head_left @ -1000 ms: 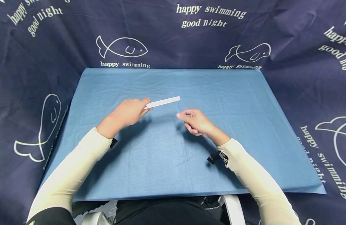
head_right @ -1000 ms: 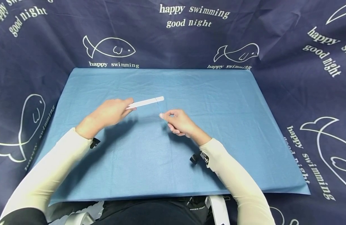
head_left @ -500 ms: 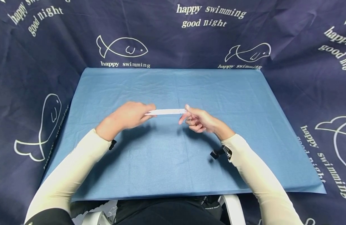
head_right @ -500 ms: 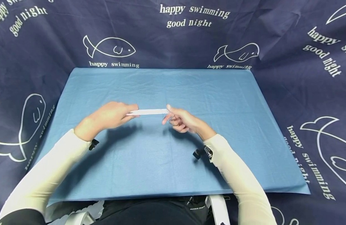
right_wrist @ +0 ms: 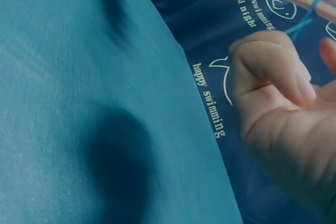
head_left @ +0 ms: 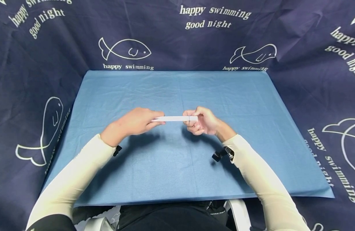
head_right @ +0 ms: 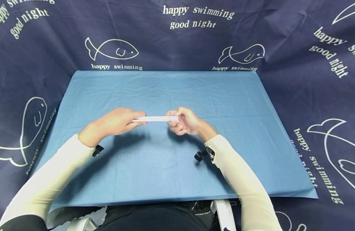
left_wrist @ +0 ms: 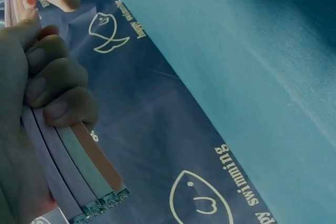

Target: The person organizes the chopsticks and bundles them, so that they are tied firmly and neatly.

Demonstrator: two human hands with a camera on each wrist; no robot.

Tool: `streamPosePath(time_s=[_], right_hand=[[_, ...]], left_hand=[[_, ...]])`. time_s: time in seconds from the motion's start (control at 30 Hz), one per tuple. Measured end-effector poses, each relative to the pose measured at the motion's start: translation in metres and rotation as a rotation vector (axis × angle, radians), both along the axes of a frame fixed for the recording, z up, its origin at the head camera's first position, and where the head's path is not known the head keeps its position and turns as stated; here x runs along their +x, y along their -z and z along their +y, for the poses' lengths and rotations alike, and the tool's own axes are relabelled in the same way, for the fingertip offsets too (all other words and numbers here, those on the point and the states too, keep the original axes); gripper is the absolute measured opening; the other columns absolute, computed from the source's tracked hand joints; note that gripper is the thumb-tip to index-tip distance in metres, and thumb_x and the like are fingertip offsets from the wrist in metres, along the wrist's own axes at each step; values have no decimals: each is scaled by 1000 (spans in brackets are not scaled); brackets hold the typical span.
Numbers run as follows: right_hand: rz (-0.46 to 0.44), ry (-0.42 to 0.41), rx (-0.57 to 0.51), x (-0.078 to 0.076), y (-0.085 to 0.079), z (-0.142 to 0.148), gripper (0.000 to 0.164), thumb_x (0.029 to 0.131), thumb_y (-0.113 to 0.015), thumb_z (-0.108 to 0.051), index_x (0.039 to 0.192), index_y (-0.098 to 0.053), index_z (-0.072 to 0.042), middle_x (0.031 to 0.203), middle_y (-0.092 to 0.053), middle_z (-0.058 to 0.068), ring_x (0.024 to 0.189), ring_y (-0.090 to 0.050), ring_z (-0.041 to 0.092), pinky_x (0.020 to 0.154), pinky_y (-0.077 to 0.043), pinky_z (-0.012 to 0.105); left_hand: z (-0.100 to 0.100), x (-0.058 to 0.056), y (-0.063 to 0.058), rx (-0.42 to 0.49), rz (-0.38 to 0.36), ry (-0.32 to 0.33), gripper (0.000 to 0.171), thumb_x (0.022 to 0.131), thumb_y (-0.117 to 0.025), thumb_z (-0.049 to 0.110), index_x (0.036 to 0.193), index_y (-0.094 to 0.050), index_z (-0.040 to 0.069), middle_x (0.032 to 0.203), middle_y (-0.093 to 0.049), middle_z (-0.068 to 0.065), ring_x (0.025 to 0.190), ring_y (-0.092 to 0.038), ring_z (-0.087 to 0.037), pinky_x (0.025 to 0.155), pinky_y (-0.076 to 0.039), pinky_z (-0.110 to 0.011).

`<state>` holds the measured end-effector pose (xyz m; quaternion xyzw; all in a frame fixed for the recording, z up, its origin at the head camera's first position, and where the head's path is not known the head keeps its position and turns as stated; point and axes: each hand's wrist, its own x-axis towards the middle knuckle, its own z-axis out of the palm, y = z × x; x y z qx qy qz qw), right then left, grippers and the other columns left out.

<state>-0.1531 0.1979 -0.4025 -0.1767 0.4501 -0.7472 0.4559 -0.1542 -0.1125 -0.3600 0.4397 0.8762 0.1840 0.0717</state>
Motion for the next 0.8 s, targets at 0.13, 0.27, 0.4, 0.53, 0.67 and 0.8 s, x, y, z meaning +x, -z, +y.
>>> streamPosePath(time_s=[0.13,0.27,0.4,0.53,0.67,0.8], right_hand=[[32,182,-2,7,-1,-2,23,91,-24,-8,100,-45,-10,72,-26,1,59,-17,17,50,-12,29],[100,379,166,16,-4,-6,25,99,-25,-1,104,-48,-9,71,-50,0,57,-39,13,50,-26,24],[187,436,308,22,-4,-14,19,107,-35,-1,108,-54,-4,75,-66,3,58,-56,12,50,-39,20],[313,386,430,24,-3,-16,19,109,-47,-5,119,-61,1,68,-66,1,50,-54,10,46,-37,20],[393,338,551,22,-5,-13,31,105,-64,-14,130,-64,4,60,-65,-1,44,-49,9,42,-32,22],[409,281,632,17,-10,-7,44,100,-73,-22,134,-64,6,56,-61,-3,44,-44,9,43,-30,22]], left_hand=[[-4,-3,-2,-14,-14,-83,19,109,-60,36,99,-60,19,69,-48,5,64,-48,-17,63,-42,-35],[-7,-6,-3,-29,11,-186,20,110,-58,37,103,-60,18,70,-51,1,67,-51,-21,64,-44,-39],[-9,-8,-4,-30,52,-263,21,109,-58,38,103,-60,18,70,-53,-1,67,-54,-24,61,-45,-43],[-11,-8,-2,-38,79,-278,22,109,-59,39,102,-59,18,71,-56,-2,66,-55,-25,60,-47,-45],[-11,-7,0,-70,60,-252,20,108,-60,38,105,-61,19,74,-60,-1,68,-56,-24,63,-49,-45],[-9,-6,3,-107,35,-207,19,108,-60,38,103,-61,20,76,-60,1,68,-56,-22,64,-48,-44]])
